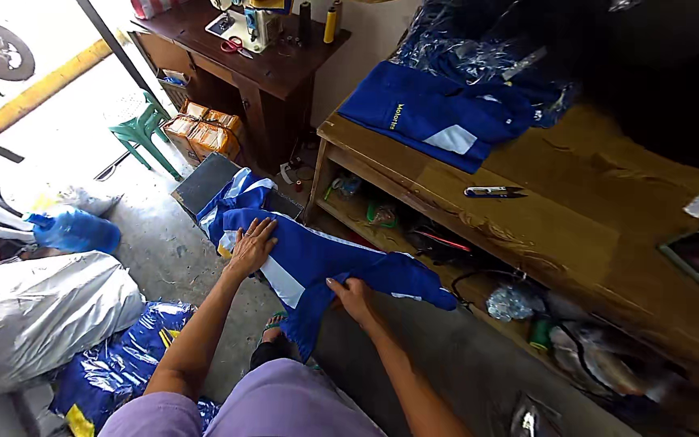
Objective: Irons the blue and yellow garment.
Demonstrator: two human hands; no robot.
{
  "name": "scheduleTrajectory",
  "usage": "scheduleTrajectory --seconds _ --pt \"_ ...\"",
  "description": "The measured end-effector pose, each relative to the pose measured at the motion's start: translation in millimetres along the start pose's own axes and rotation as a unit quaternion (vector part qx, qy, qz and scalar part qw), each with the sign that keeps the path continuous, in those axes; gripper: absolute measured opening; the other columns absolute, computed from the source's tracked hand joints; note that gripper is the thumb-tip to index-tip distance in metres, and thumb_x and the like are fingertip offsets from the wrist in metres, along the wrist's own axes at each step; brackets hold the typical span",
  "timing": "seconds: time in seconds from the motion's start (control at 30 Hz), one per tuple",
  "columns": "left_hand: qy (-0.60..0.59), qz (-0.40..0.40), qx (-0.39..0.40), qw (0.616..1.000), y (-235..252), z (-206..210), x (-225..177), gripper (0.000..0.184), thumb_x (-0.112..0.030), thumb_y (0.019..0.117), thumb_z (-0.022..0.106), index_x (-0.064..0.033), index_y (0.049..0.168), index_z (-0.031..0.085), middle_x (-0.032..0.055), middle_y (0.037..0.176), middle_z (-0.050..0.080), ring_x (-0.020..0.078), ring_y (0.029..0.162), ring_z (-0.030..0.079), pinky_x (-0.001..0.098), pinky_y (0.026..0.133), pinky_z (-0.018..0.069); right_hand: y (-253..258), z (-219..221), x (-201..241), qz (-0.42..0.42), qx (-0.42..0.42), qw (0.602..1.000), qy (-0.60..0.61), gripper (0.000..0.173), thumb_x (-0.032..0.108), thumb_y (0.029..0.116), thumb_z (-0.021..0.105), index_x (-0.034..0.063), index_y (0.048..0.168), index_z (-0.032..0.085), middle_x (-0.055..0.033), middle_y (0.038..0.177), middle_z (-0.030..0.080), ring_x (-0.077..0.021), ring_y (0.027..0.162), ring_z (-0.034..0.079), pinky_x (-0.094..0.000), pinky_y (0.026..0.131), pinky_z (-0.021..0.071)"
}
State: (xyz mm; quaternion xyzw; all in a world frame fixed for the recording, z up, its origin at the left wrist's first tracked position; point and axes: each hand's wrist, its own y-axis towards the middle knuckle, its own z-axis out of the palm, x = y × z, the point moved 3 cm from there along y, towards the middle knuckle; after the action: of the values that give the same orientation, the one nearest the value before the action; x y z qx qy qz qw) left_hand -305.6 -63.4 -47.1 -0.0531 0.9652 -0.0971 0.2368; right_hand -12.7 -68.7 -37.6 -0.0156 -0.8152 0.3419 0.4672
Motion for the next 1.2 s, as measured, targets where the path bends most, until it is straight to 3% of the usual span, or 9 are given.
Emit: scheduleTrajectory --seconds 0.17,0.27,0.37,0.57,0.7,0.87,0.97,1.07,1.2 --pt "0.018 -0.013 -0.015 1.000 38 -1 8 0.055 -0.048 0.1103 0.025 -0.0280 0.159 0.041 0.0002 0.168 0.033 0.0319 0.159 0.014 0.0756 0.118 0.0042 22 -30 27 -0.146 -0.112 0.971 0.151 0.021 0.015 0.1033 0.058 -0.0022 0.093 0.063 -0.0055 0.080 0.069 -0.0122 0.070 0.071 -0.0320 0.069 0.0623" --pt "0.046 -0.024 -0.085 0.995 43 1 2 0.058 -0.052 0.1086 0.031 -0.0217 0.156 0.046 0.0098 0.168 0.032 0.0390 0.158 0.016 0.0744 0.119 0.0074 33 -35 6 -0.093 -0.139 0.961 0.221 0.019 0.012 0.1070 0.052 -0.0016 0.097 0.060 -0.0068 0.074 0.070 -0.0155 0.062 0.071 -0.0320 0.061 0.0625" --pt "0.009 0.048 -0.195 0.980 5 -3 -19 0.050 -0.042 0.1050 0.048 -0.0077 0.137 0.063 0.0186 0.149 0.054 0.0389 0.145 0.042 0.0596 0.120 0.0304 22 -18 -19 -0.005 -0.092 0.972 0.215 0.032 0.023 0.1102 0.048 -0.0051 0.107 0.063 -0.0129 0.083 0.073 -0.0208 0.069 0.074 -0.0365 0.065 0.0632" --pt "-0.116 0.098 0.014 0.988 -126 52 -58 0.050 -0.038 0.0962 0.067 0.0013 0.127 0.064 0.0231 0.121 0.067 0.0382 0.118 0.064 0.0540 0.102 0.0521 -17 28 -4 -0.028 0.043 0.947 0.316 0.041 0.034 0.1088 0.047 -0.0003 0.126 0.059 -0.0096 0.100 0.073 -0.0170 0.088 0.073 -0.0357 0.079 0.0625" --pt "-0.173 0.116 0.048 0.977 -135 72 -98 0.028 -0.014 0.1016 0.051 0.0063 0.116 0.063 0.0246 0.112 0.068 0.0364 0.104 0.070 0.0500 0.092 0.0573 -8 28 30 -0.063 0.053 0.953 0.292 0.041 0.031 0.1086 0.048 0.0019 0.136 0.056 -0.0065 0.122 0.068 -0.0078 0.111 0.064 -0.0292 0.098 0.0543" --pt "-0.152 0.162 0.179 0.959 -102 55 -128 0.033 -0.020 0.1066 0.047 0.0026 0.120 0.067 0.0233 0.119 0.068 0.0371 0.113 0.067 0.0536 0.099 0.0525 23 -5 19 -0.019 -0.093 0.990 0.103 0.031 0.027 0.1040 0.061 -0.0038 0.109 0.067 -0.0140 0.099 0.069 -0.0171 0.092 0.066 -0.0386 0.086 0.0535" --pt "-0.135 0.152 0.028 0.979 -82 24 -120 0.028 -0.021 0.1030 0.055 -0.0040 0.112 0.075 0.0159 0.116 0.072 0.0311 0.116 0.067 0.0497 0.103 0.0522 17 -13 -12 -0.002 -0.133 0.988 0.081 0.033 0.027 0.1033 0.061 -0.0044 0.104 0.070 -0.0176 0.097 0.070 -0.0236 0.093 0.068 -0.0456 0.088 0.0533" --pt "-0.070 0.109 -0.110 0.985 -43 -5 -82 0.032 -0.020 0.1029 0.054 -0.0010 0.124 0.070 0.0197 0.133 0.066 0.0365 0.132 0.057 0.0542 0.114 0.0432 -3 -2 -22 -0.002 -0.155 0.985 0.077 0.034 0.025 0.1036 0.060 -0.0054 0.117 0.068 -0.0224 0.109 0.070 -0.0297 0.103 0.068 -0.0491 0.096 0.0527" --pt "0.038 0.085 -0.118 0.989 16 9 -39 0.065 -0.053 0.1050 0.038 -0.0098 0.152 0.050 0.0179 0.162 0.040 0.0444 0.152 0.030 0.0720 0.117 0.0210 -22 -9 12 -0.095 -0.253 0.959 -0.081 0.058 0.016 0.0946 0.068 0.0048 0.148 0.049 -0.0180 0.138 0.062 -0.0323 0.127 0.061 -0.0490 0.107 0.0496"
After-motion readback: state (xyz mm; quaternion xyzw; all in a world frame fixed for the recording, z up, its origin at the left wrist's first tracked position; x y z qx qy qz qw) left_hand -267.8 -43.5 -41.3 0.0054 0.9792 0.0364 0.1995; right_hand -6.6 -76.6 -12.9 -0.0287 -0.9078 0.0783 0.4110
